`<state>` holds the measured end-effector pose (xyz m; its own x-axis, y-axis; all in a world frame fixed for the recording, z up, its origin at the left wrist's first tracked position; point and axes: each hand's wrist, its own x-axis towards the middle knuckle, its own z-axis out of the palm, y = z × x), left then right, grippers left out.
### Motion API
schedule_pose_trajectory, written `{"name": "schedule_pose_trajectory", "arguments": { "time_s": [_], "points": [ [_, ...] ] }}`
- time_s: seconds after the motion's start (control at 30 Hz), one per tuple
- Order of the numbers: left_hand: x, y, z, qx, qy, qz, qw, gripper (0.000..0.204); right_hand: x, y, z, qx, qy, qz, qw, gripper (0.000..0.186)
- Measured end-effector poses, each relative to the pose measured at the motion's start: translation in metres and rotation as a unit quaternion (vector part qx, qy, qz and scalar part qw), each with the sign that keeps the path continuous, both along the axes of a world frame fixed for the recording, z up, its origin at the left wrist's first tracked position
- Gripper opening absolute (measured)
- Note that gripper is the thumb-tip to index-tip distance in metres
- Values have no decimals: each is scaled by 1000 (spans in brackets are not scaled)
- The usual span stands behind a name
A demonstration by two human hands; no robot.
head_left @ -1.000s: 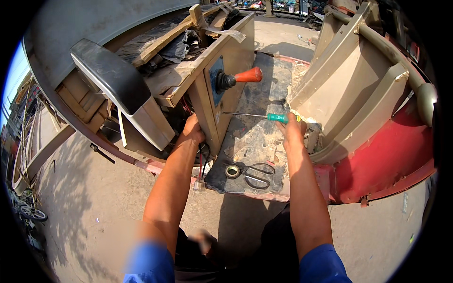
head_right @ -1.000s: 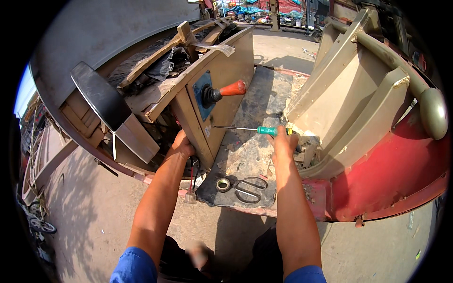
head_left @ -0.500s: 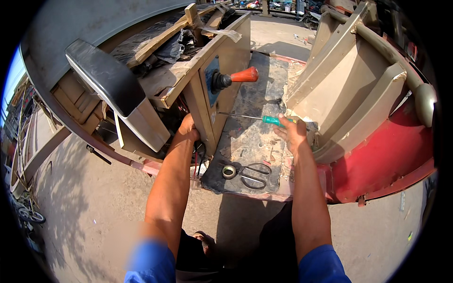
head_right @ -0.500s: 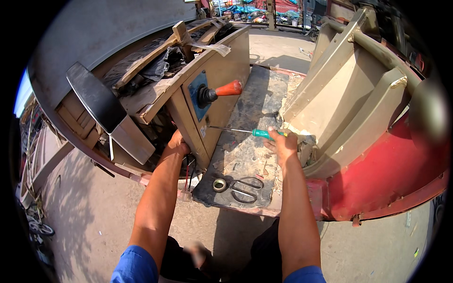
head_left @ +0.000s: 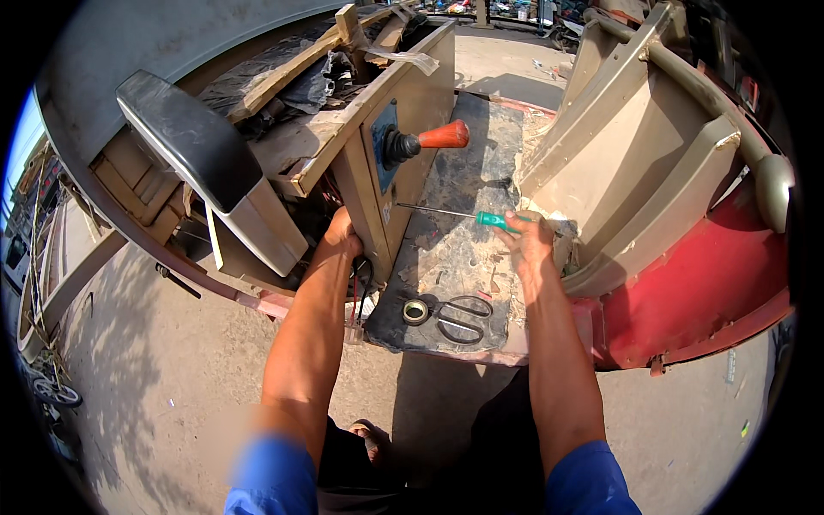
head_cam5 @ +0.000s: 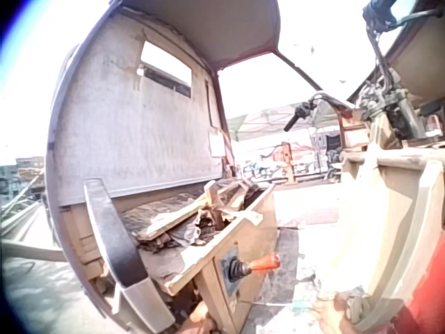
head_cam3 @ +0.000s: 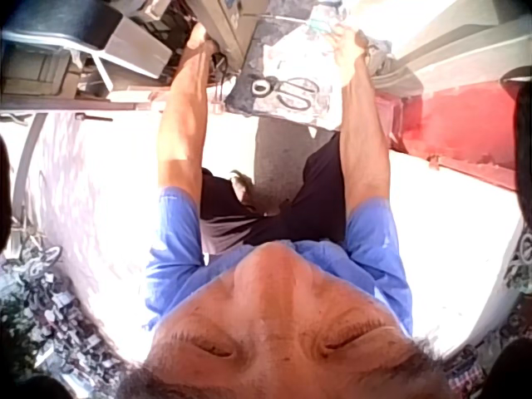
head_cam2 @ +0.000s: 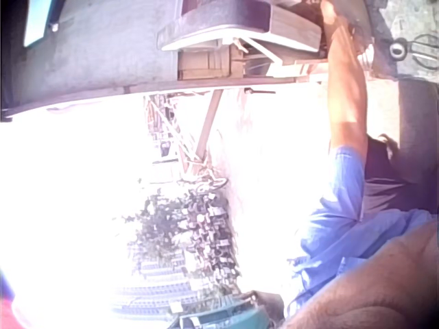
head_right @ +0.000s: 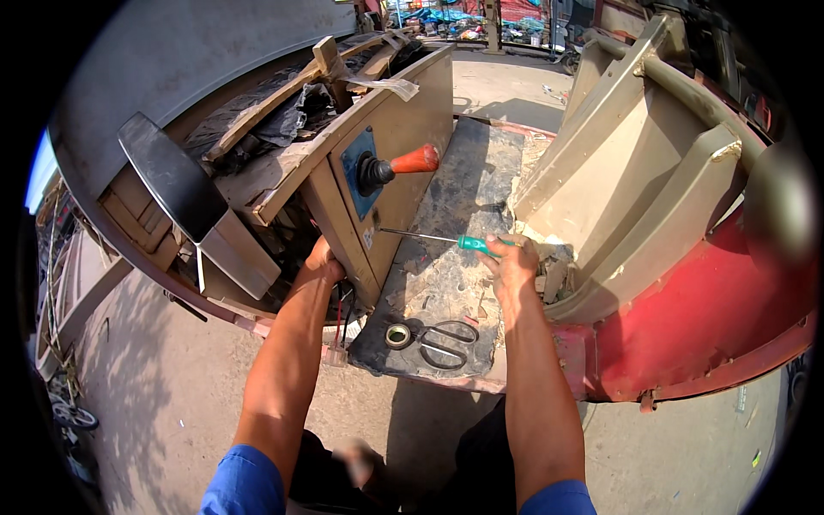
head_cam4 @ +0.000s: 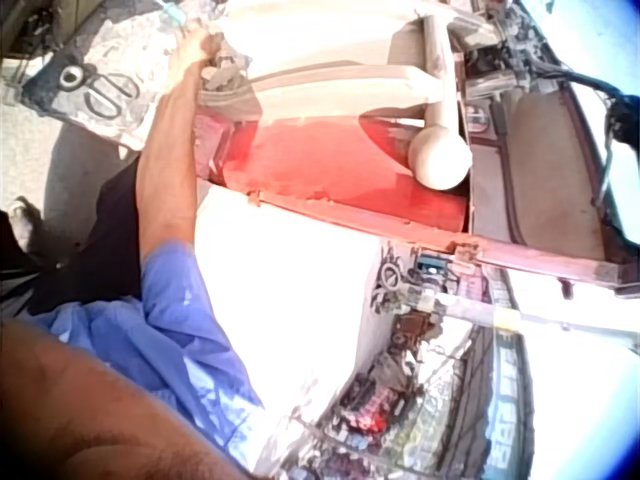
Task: The person strips the insulation from two wires, twists the exposed ends together, and wraps the connection with electrical tape. They then use a screwdriver to adjust components inside the vehicle's dashboard area.
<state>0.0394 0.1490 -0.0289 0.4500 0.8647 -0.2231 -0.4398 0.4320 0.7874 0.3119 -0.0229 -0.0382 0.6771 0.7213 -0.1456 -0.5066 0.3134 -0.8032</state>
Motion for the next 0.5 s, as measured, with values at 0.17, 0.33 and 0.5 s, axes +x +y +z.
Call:
{"name": "schedule_pose_trajectory", "arguments": {
  "time_s": [0.17, 0.33, 0.5],
  "points": [
    [-2, 1, -1, -4, -17, -19, 1000, 35, -9, 8, 16, 60, 162, -52, 984, 24],
    [-2, 12, -13, -13, -26, -10, 1000, 34, -3, 26, 10, 102, 241, -107, 959, 32],
    [-1, 6, -7, -2, -25, 0, 1000, 35, -6, 32, 16, 89, 252, -153, 951, 26]
  ]
}}
